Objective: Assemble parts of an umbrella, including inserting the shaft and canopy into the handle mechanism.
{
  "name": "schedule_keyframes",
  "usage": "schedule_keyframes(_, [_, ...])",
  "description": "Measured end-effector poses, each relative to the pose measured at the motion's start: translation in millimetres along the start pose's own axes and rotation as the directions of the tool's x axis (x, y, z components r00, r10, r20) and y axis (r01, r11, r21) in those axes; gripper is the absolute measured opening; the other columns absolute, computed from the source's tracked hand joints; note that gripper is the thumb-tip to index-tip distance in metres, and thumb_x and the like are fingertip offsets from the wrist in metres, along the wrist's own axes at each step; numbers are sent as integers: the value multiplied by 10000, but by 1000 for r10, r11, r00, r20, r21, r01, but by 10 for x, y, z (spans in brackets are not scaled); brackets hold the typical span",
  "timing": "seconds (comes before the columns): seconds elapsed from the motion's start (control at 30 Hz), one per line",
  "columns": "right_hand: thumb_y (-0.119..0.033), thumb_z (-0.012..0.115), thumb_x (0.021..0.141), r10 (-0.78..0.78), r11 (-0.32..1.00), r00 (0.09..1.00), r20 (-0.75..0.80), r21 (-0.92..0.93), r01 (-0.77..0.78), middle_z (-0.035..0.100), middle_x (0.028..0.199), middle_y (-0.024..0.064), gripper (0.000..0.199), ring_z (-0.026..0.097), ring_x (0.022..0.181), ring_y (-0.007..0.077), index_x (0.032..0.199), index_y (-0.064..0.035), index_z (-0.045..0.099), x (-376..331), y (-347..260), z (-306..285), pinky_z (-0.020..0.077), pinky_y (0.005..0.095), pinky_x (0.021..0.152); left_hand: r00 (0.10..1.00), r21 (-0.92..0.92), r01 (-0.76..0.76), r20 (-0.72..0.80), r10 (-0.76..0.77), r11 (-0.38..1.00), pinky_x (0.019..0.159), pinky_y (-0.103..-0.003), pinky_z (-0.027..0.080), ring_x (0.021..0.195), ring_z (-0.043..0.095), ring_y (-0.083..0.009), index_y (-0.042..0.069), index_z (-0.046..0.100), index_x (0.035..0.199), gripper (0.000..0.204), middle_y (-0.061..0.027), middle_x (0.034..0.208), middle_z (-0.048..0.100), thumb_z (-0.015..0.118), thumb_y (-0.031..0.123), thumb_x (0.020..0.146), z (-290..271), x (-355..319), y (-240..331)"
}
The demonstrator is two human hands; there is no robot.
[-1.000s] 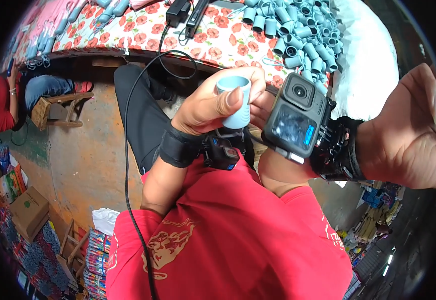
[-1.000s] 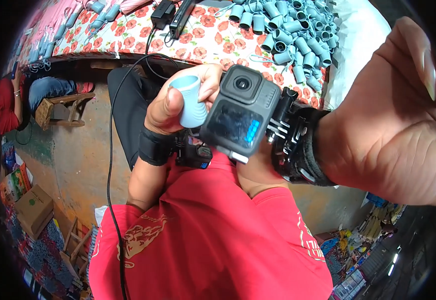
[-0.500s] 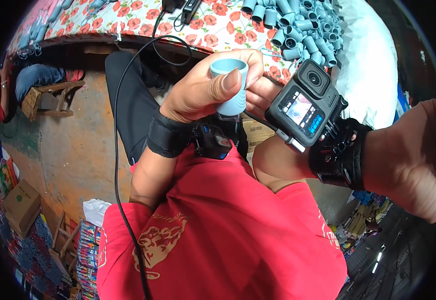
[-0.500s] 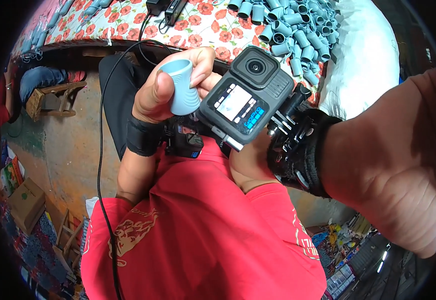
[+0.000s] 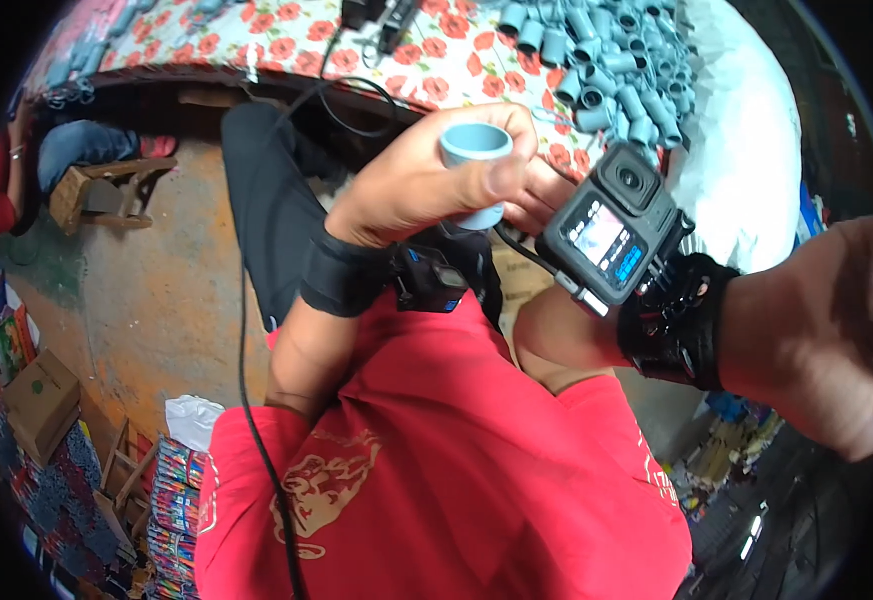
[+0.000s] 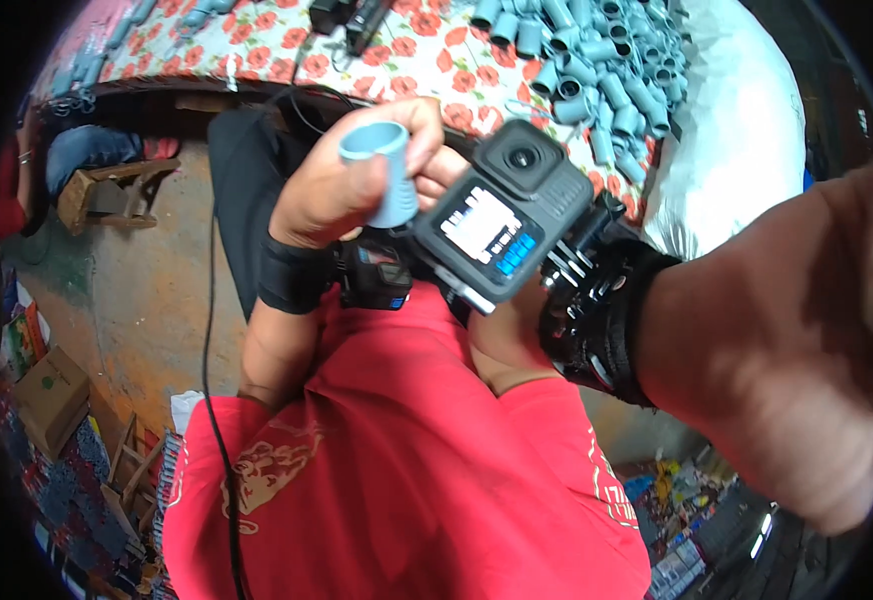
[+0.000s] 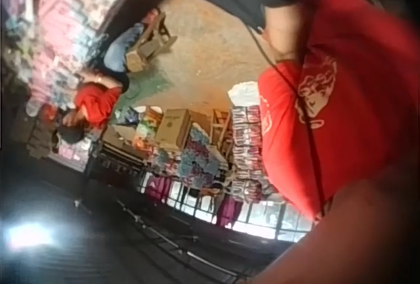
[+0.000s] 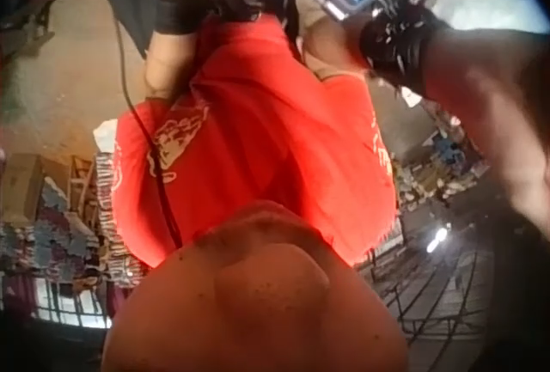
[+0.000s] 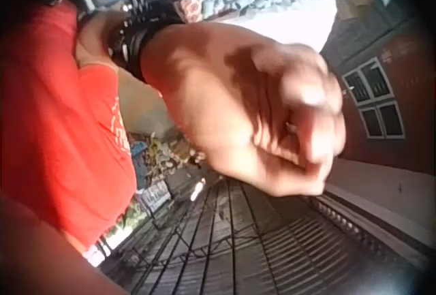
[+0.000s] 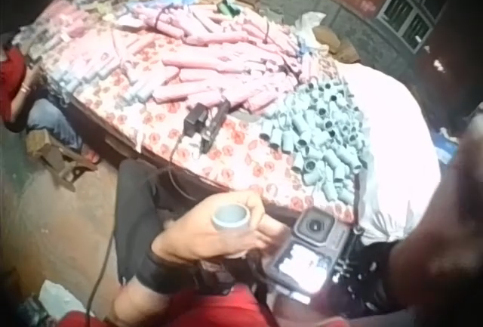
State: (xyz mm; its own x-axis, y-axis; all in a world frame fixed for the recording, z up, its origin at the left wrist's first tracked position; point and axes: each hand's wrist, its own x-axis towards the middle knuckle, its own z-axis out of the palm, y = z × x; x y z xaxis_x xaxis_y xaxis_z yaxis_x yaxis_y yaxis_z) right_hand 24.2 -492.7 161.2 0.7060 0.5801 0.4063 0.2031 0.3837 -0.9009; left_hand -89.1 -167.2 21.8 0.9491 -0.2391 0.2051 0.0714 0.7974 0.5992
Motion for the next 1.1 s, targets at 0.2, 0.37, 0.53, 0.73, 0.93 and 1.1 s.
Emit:
schedule_keyframes(0.2, [-302, 541, 1043, -137, 929, 921, -365, -370, -9, 673, 770, 109, 336, 565, 596, 144, 909, -20, 666, 997, 714, 1193, 450, 267, 545, 951, 454, 73, -299, 74, 888, 747, -224, 522, 807, 661, -157, 56, 552, 939, 257, -118, 964, 704, 786, 160, 908, -317, 87, 221])
schedule_keyframes(0.37, [-254, 602, 1024, 134, 870, 879, -457, -371, -325, 677, 723, 57, 270, 557, 583, 107, 905, -26, 685, 1349, 1453, 894, 444, 237, 538, 811, 517, 294, -579, 77, 804, 734, -233, 507, 741, 617, -114, 65, 575, 942, 253, -42, 876, 667, 813, 124, 878, -549, -249, 626])
schedule_keyframes(0.53, [-236, 644, 958, 62, 600, 960, -274, -758, -255, 701, 764, 62, 231, 603, 631, 171, 987, -17, 711, 1967, 2471, 424, 494, 286, 598, 844, 701, 115, -442, 303, 704, 741, -235, 486, 741, 580, -103, 70, 597, 1017, 232, -21, 862, 630, 785, 73, 880, -731, -398, 763])
schedule_keyframes(0.73, [-98, 621, 852, 8, 198, 974, 225, -956, 219, 700, 1004, 132, 308, 647, 897, 321, 1147, -43, 694, 2486, 3498, 64, 515, 413, 798, 874, 588, 30, -408, 264, 809, 793, -229, 469, 816, 579, -96, 63, 599, 1097, 272, -25, 920, 638, 748, 11, 876, -805, -432, 817])
schedule_keyframes(0.93, [-66, 620, 800, 34, 7, 865, 501, -865, 501, 655, 1132, 147, 453, 605, 1015, 358, 1251, -83, 657, 2791, 4097, -160, 473, 439, 904, 870, 594, 78, -432, 236, 800, 832, -239, 472, 863, 587, -106, 56, 592, 1121, 291, -29, 940, 636, 725, -21, 874, -924, -398, 875])
schedule_keyframes(1.1, [-54, 626, 790, -71, -25, 883, 464, -886, 464, 643, 1168, 139, 488, 596, 1030, 356, 1276, -96, 641, 2874, 4165, -281, 459, 433, 934, 858, 594, 69, -445, 256, 801, 842, -243, 473, 863, 588, -112, 57, 591, 1111, 282, -27, 932, 635, 719, -29, 875, -1055, -415, 886])
